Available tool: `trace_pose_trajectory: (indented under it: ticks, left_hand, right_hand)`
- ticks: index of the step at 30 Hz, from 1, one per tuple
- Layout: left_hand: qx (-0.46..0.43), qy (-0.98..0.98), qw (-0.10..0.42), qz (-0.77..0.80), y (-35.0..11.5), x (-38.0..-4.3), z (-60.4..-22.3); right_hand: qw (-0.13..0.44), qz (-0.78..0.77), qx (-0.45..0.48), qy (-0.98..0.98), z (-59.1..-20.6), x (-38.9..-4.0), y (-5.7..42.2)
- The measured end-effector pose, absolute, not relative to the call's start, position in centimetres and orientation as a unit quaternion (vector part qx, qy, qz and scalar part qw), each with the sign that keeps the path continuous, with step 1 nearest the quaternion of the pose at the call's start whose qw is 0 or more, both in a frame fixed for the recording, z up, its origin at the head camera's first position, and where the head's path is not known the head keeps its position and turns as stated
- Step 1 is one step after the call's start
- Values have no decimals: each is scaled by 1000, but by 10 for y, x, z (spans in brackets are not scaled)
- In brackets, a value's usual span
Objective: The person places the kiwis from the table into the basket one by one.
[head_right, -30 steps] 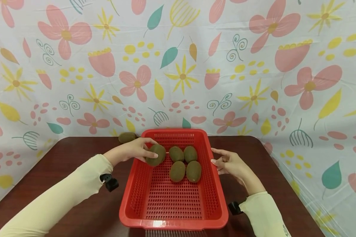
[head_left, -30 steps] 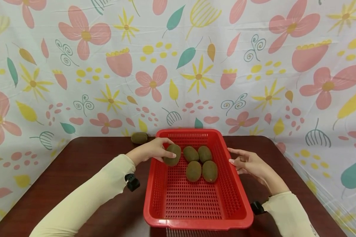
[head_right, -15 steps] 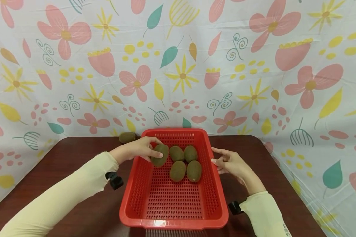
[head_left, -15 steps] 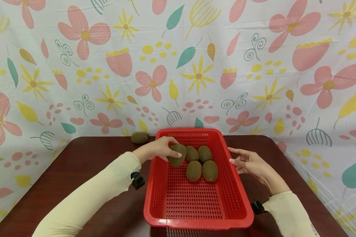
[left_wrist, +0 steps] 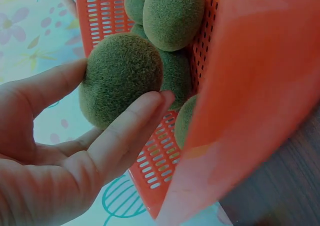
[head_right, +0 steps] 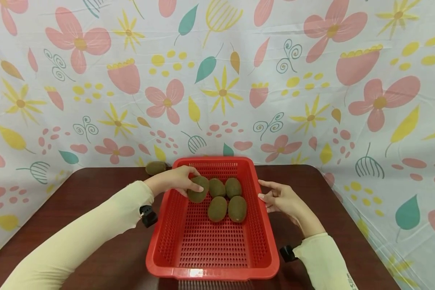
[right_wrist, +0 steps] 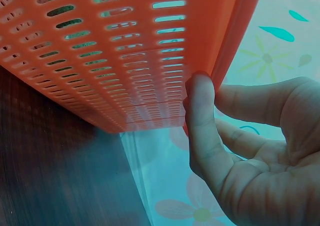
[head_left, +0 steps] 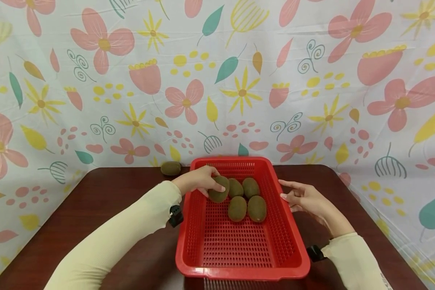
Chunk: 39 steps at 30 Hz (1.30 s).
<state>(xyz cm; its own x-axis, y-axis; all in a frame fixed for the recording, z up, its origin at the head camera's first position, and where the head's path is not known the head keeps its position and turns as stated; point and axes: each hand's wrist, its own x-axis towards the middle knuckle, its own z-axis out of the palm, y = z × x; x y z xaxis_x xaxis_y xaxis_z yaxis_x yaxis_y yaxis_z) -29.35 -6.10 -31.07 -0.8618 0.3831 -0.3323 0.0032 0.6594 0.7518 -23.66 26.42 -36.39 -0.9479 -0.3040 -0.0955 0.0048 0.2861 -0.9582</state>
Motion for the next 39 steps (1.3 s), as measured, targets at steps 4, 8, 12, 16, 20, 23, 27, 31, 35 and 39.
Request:
trace_pose_trajectory:
  ticks: [4,8,12,16,20,23,27,31,35,39]
  left_hand:
    - [102,879,248,393,-57,-295,-310]
    - [85,880,262,386,-52,-297,-311]
    - [66,880,276,381,-45,-298,-312]
    - [49,875,294,383,-38,-301,-314]
    - [38,868,309,387,-33,-302,-317]
    - [30,863,320,389,-31,-301,-319]
    - [27,863,333,378,-28,-301,-323]
    - [36,869,341,356,-26,-301,-325]
    - [50,880,343,325,-25,-301,-329]
    - [58,888,351,292,-23,-301,-332]
  right_hand:
    - [132,-592,-96,789,-364,-237,265]
    - [133,-593,-95,789,-365,-237,265]
    - [131,-590,-92,792,-364,-237,265]
    - [132,-588,-89,793,-364,-237,265]
    - [134,-589,-90,792,-364,-238,265]
    - [135,-589,-91,791,-364,-238,265]
    - [135,-590,-91,791,-364,-237,265]
    - [134,-591,-92,790,-364,-237,265]
    - [135,-592,-95,789,-364,-238,265]
    - [136,-591,-96,789,-365,-238,265]
